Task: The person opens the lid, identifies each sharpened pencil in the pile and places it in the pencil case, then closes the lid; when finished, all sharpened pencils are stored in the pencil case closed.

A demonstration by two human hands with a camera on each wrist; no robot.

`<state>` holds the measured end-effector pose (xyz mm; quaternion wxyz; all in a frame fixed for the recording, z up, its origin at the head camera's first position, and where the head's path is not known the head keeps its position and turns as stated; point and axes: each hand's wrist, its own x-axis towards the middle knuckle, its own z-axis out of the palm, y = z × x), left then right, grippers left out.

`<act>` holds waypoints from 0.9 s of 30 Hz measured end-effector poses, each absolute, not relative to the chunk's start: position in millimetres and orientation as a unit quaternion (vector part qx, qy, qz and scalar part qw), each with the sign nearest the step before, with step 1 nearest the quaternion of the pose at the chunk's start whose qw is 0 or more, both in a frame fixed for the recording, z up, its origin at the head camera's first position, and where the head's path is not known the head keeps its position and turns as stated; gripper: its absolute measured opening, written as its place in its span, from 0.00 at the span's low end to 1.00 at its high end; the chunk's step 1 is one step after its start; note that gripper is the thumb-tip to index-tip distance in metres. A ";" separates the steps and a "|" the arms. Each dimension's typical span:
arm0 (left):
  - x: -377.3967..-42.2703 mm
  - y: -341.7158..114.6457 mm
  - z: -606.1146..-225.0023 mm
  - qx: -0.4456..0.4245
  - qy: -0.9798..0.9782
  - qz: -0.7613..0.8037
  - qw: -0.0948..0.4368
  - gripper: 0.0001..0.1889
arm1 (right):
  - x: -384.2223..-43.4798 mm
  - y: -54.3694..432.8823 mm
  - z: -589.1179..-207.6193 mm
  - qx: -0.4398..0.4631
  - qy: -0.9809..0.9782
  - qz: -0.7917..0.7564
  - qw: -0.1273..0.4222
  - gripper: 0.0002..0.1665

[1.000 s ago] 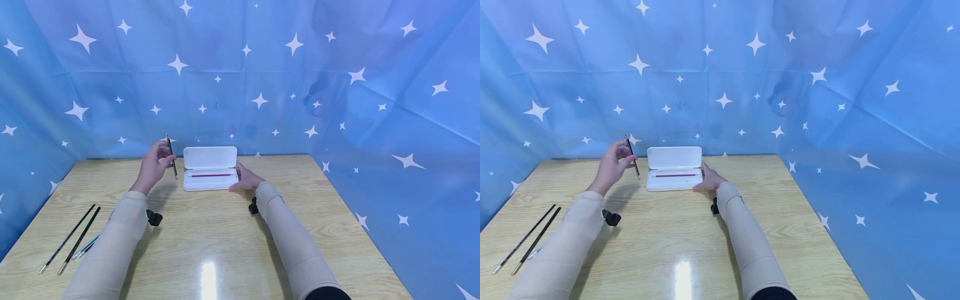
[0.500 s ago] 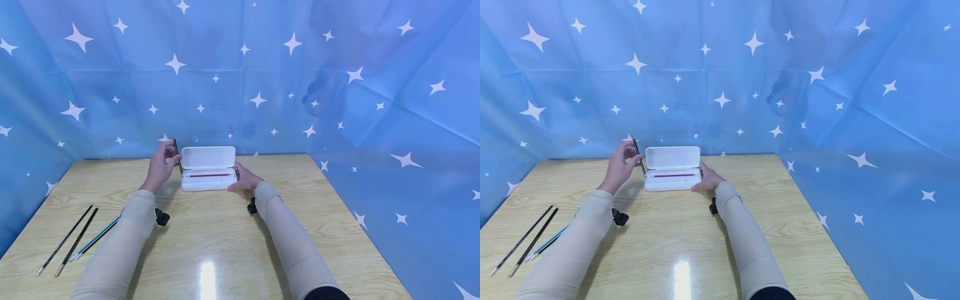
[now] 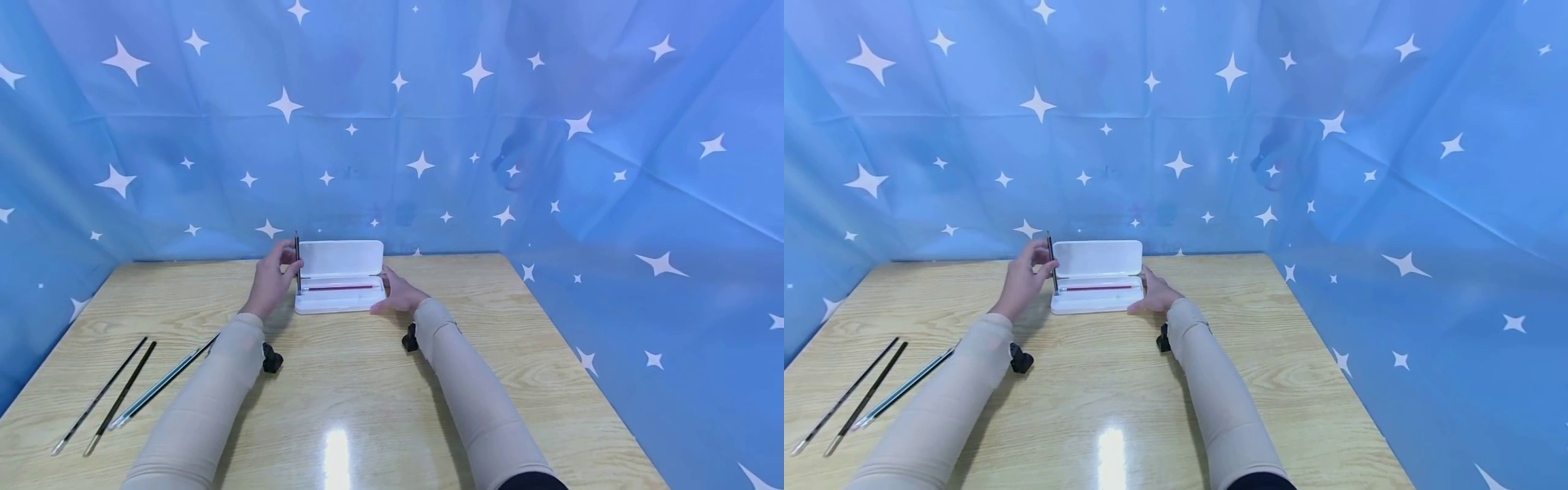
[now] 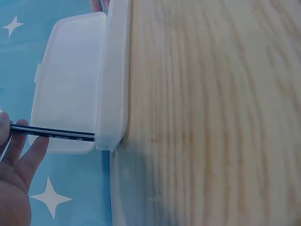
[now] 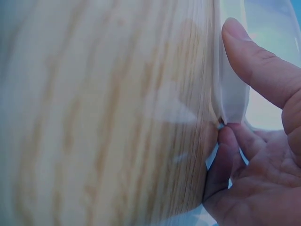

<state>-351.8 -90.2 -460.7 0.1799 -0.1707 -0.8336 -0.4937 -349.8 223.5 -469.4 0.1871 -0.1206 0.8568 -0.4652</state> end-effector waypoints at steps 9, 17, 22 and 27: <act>-355.6 -73.3 -454.8 -0.193 -0.880 -0.412 0.136 0.16 | -340.1 219.0 -455.1 -0.112 0.848 -0.482 0.190 0.69; -359.9 -53.2 -453.9 -0.251 -0.909 -0.316 0.099 0.12 | -345.7 220.3 -462.9 -0.113 0.846 -0.486 0.186 0.69; -360.1 -44.9 -456.7 -0.271 -0.917 -0.275 0.104 0.10 | -346.3 220.0 -464.4 -0.116 0.851 -0.477 0.187 0.69; -360.2 -39.2 -459.4 -0.269 -0.923 -0.257 0.096 0.10 | -345.9 218.2 -460.1 -0.115 0.844 -0.489 0.190 0.68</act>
